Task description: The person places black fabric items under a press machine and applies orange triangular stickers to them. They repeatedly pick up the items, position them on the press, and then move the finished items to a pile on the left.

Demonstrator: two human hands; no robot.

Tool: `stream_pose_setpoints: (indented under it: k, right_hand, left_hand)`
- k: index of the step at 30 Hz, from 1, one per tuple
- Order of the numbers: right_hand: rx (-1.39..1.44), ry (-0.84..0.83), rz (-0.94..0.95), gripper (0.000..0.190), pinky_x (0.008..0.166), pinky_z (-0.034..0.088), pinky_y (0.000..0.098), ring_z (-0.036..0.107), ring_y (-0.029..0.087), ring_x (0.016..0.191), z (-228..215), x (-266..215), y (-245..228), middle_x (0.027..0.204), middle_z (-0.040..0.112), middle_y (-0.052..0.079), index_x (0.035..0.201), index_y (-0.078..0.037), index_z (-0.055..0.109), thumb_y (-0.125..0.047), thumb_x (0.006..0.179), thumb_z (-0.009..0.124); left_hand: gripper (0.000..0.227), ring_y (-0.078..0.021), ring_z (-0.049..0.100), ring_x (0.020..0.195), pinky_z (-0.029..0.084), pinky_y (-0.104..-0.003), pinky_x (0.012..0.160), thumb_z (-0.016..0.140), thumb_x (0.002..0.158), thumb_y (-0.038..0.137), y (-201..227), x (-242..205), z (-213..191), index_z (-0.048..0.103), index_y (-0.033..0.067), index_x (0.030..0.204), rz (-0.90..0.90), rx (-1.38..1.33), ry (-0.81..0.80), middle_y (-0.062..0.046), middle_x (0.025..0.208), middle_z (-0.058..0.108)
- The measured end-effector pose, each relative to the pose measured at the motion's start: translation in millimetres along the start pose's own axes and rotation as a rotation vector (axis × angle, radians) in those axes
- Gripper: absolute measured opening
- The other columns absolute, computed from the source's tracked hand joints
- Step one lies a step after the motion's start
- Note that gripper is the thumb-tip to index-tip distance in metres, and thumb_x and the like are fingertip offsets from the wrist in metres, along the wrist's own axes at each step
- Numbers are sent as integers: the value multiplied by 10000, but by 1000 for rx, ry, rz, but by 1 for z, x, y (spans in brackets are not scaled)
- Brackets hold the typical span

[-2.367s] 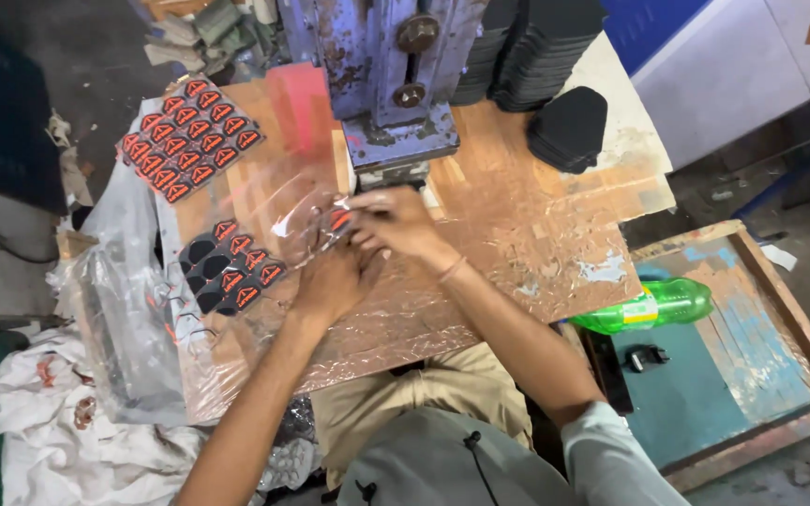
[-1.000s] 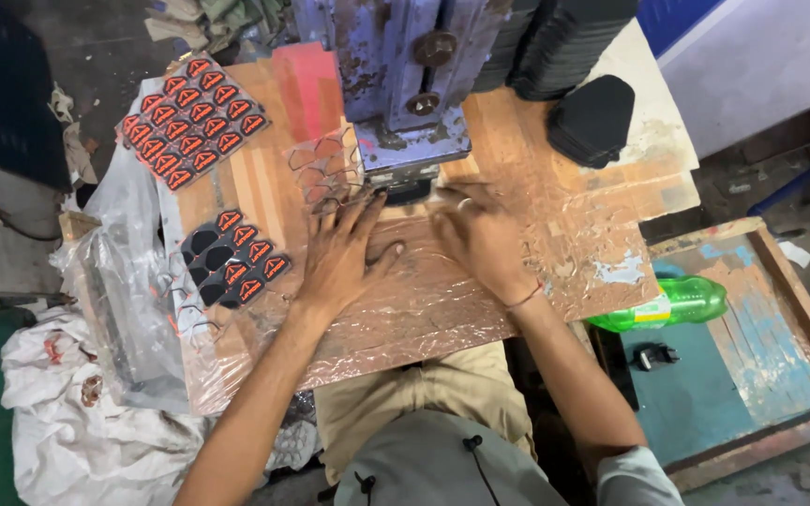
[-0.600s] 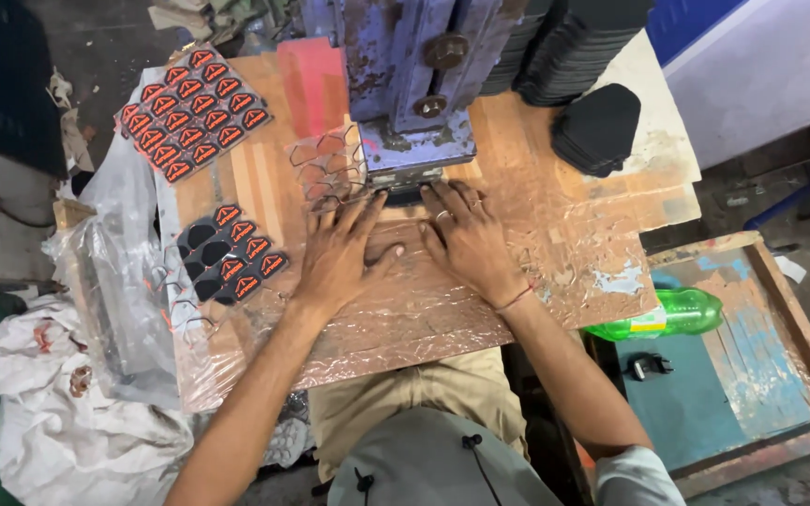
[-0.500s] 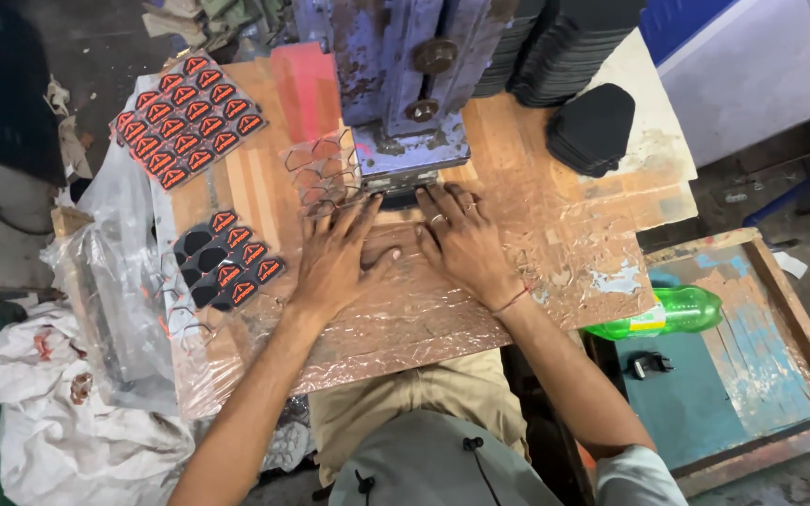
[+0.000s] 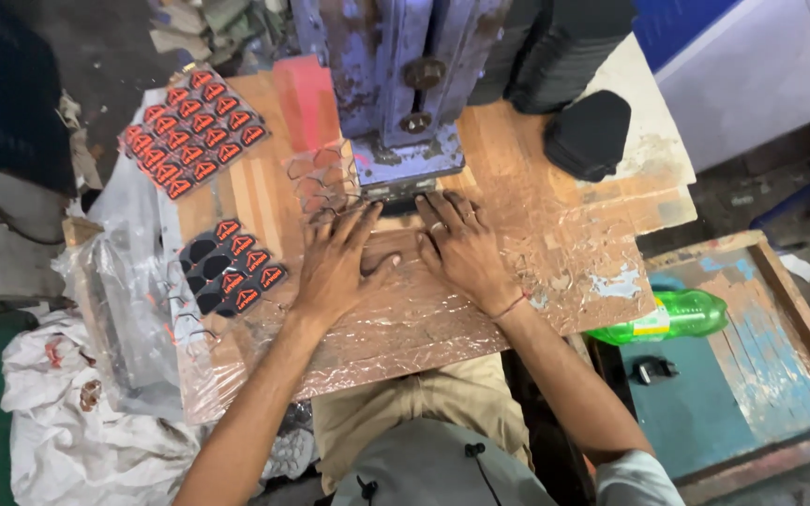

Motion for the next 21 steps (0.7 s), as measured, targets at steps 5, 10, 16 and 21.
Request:
stream_pose_setpoints:
  k: [5, 10, 16, 21]
  right_hand:
    - [209, -4, -15, 414, 1122, 441, 468, 564, 379, 1313, -24, -32, -2, 1381, 633, 192, 1316, 13, 646, -232, 983, 629]
    - [422, 59, 218, 276, 952, 546, 411, 698, 333, 1091, -27, -97, 17, 1171, 723, 169, 1101, -31, 733, -159, 856, 736]
    - [386, 108, 239, 301, 1012, 542, 417, 703, 297, 1142, 16, -119, 49, 1173, 741, 137, 1141, -82, 759, -191, 861, 734]
    - [624, -220, 351, 529, 889, 604, 378, 743, 246, 1063, 53, -115, 54, 1219, 723, 134, 1333, -77, 612, -155, 831, 758]
  left_hand:
    - [740, -374, 450, 1382, 310, -562, 1170, 713, 920, 458, 2, -24, -18, 514, 52, 1505, 3, -63, -13, -159, 1510, 516]
    - [883, -379, 520, 1323, 366, -512, 1104, 833, 712, 432, -41, -70, -105, 546, 13, 1434, -311, 122, 354, -193, 1409, 608]
    - [700, -212, 757, 947, 579, -367, 869, 945, 660, 454, -187, -173, -92, 713, 33, 1170, -918, -353, 169, -113, 1022, 793]
    - [570, -183, 742, 908, 596, -359, 808, 887, 744, 344, -96, -153, -111, 685, 57, 1192, -673, -593, 273, -73, 1003, 783]
Point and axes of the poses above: each hand's wrist, its own x-axis towards the middle knuckle, its own z-axis out of the palm, y = z × x, the point moved 3 cm from there along x, towards the middle knuckle
